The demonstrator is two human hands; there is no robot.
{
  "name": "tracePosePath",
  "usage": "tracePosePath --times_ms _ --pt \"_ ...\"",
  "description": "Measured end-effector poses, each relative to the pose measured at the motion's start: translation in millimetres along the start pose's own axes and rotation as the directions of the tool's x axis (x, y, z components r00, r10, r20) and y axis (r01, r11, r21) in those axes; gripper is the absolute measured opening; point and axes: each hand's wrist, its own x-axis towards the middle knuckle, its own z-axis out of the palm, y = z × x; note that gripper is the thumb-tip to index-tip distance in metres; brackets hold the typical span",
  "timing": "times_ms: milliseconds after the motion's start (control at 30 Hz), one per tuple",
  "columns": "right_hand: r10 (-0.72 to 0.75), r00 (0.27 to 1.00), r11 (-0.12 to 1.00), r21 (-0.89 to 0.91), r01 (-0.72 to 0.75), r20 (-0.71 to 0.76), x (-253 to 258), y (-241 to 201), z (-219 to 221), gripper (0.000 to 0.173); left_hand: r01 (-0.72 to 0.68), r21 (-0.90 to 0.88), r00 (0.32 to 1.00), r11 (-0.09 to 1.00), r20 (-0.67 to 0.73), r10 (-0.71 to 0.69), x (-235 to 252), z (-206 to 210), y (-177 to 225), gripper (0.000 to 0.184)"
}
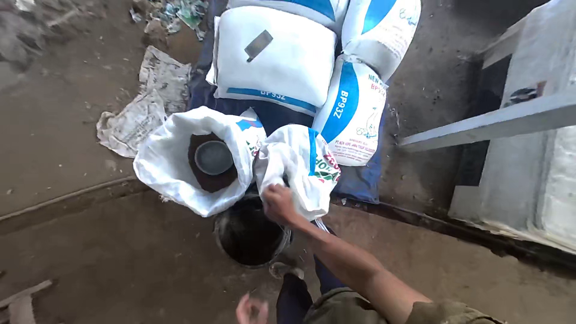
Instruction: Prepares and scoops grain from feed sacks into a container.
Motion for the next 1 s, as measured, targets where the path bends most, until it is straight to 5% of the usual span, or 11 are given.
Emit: tracePosePath --times_ms 100,233,300,400,500,567,667,767,833,900,1000 --pt "-0.223 0.879 0.961 -0.056 0.27 0.421 -14.0 -17.6 -10.6 0.019 0.03 -0.069 0.992 0.997 0.121 -0.022 85.4 69.9 79.3 0.091" --pt "-0.251 0.536 0.915 0.017 0.404 0.806 -39.2 -27.1 -61.6 0.021 0.081 -0.154 0.976 0.985 0.215 -0.046 128.2 108.4 90.4 0.041" --pt "-0.292 0.672 0.928 0.031 0.372 0.68 -57.6 -17.6 -90.5 0.029 0.042 -0.192 0.991 0.981 0.136 -0.016 125.8 119.1 77.9 0.032" --pt "-0.246 0.966 0.941 -0.223 0.256 0.073 -75.4 19.3 -109.1 0.059 0.112 -0.394 0.993 0.912 0.077 -0.088 111.4 137.9 70.2 0.027" --pt "-0.053 0.998 0.907 -0.416 0.062 0.034 -77.6 79.6 -91.1 0.097 0.133 -0.553 0.991 0.823 0.1 -0.093 101.0 142.5 57.1 0.032" --pt "0.1 0.994 0.923 -0.376 -0.078 0.04 -64.9 104.7 -96.5 0.078 0.122 -0.569 0.992 0.813 0.105 -0.075 99.8 143.6 41.4 0.035" --pt "0.303 0.948 0.952 -0.003 -0.305 -0.101 -23.3 98.7 -149.2 0.038 0.19 -0.481 0.975 0.856 0.191 -0.109 95.9 127.2 24.7 0.04" --pt "0.571 0.808 0.737 0.522 -0.428 -0.144 16.3 82.7 -183.8 0.031 0.271 -0.189 0.915 0.944 0.355 -0.192 85.3 81.1 31.7 0.041" --pt "0.637 0.77 0.595 0.653 -0.469 -0.028 42.6 85.7 -193.0 0.027 0.147 -0.149 0.951 0.978 0.292 -0.098 89.2 49.3 51.4 0.037" --pt "0.612 0.79 0.632 0.591 -0.501 0.015 71.7 81.3 -202.4 0.024 -0.242 -0.177 0.968 0.954 0.023 0.249 90.4 35.3 103.0 0.031" --pt "0.473 0.879 0.823 0.328 -0.464 0.059 94.1 62.9 -221.3 0.029 -0.7 -0.178 0.695 0.692 0.057 0.717 82.0 75.5 213.9 0.026"
